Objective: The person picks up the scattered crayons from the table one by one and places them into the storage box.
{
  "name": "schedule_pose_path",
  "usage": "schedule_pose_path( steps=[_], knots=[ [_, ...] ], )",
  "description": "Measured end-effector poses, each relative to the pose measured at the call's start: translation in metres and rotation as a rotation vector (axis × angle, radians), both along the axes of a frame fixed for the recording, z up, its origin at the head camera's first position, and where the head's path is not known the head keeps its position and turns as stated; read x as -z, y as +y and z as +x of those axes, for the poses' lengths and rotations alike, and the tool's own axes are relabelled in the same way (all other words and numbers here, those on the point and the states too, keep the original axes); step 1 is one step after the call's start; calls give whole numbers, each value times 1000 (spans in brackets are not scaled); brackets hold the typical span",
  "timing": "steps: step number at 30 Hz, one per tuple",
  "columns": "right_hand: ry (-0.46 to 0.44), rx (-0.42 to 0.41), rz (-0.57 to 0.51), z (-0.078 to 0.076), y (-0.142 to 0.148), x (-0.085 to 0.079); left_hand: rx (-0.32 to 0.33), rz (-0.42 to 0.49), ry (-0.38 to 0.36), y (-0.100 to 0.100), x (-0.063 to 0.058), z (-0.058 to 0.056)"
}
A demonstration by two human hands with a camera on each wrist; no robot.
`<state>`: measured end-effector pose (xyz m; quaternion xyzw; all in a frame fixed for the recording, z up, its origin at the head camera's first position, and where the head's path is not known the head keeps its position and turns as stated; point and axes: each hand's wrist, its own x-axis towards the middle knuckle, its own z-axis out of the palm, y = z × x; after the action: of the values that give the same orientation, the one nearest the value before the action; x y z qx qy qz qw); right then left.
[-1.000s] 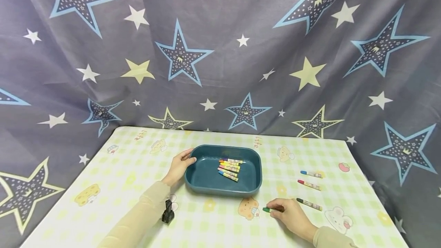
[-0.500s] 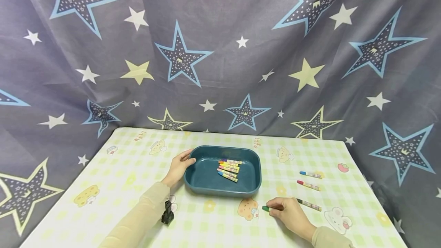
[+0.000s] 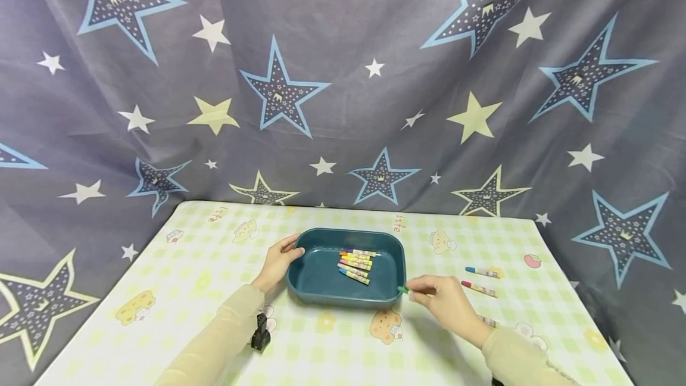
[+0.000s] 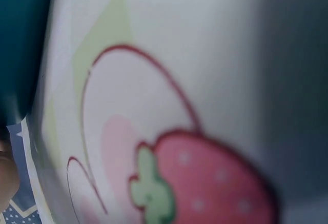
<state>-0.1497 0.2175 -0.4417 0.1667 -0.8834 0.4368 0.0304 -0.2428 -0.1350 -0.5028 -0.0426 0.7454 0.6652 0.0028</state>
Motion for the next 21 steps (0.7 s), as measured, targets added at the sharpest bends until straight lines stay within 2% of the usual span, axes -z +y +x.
schedule_pose_path(
  steps=[5, 9, 18, 21],
  knots=[
    [56, -38, -63, -16, -21, -20, -5, -10, 1, 0, 2, -1],
    [57, -79, -91, -30, -36, -22, -5, -9, -8, 1, 2, -1],
    [-85, -17, -125, -72, -70, 7, -15, 13, -4, 0, 7, -5],
    [-99, 3, -110, -82, -81, 16, -4, 14, -6, -1, 5, -6]
  ],
)
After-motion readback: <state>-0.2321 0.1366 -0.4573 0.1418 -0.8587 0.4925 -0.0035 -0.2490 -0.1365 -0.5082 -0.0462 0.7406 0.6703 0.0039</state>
